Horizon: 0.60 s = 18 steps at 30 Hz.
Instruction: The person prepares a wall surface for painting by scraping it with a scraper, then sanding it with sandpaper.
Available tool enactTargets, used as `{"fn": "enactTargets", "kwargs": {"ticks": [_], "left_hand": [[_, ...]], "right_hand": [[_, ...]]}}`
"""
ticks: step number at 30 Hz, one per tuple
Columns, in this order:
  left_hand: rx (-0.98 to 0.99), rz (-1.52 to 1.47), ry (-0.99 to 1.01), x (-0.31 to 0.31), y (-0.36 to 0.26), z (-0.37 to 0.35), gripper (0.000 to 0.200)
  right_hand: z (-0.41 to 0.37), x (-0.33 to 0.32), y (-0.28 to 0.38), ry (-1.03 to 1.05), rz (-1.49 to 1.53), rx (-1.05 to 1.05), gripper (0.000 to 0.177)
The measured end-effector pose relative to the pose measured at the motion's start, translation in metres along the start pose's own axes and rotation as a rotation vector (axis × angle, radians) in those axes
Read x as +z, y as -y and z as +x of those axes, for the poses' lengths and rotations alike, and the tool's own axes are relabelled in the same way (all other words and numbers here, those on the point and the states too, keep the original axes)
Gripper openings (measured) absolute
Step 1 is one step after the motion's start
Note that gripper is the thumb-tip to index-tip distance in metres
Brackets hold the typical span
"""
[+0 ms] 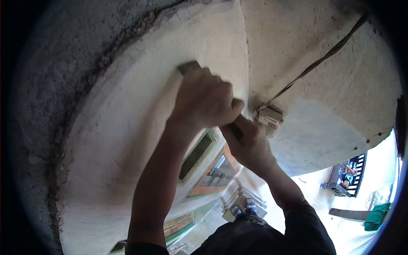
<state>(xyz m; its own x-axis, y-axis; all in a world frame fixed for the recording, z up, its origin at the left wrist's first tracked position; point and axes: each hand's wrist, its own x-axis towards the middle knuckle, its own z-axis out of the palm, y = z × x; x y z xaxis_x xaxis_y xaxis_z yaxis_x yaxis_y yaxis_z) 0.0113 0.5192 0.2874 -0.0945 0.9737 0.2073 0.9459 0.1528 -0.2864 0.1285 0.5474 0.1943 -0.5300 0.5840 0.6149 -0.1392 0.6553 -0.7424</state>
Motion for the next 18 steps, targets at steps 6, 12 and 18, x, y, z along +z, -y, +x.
{"fn": "enactTargets", "kwargs": {"ticks": [6,12,18], "left_hand": [[0.023,0.046,-0.201,-0.011,0.011,0.039,0.039],[0.003,0.117,-0.153,-0.013,0.008,0.02,0.041],[0.004,0.099,-0.199,-0.015,0.01,0.03,0.042]], "right_hand": [[0.041,-0.013,-0.008,-0.037,-0.001,0.034,0.011],[0.023,-0.008,-0.011,-0.005,-0.063,-0.091,0.011],[0.034,-0.01,-0.012,-0.04,-0.031,-0.079,0.01]]}}
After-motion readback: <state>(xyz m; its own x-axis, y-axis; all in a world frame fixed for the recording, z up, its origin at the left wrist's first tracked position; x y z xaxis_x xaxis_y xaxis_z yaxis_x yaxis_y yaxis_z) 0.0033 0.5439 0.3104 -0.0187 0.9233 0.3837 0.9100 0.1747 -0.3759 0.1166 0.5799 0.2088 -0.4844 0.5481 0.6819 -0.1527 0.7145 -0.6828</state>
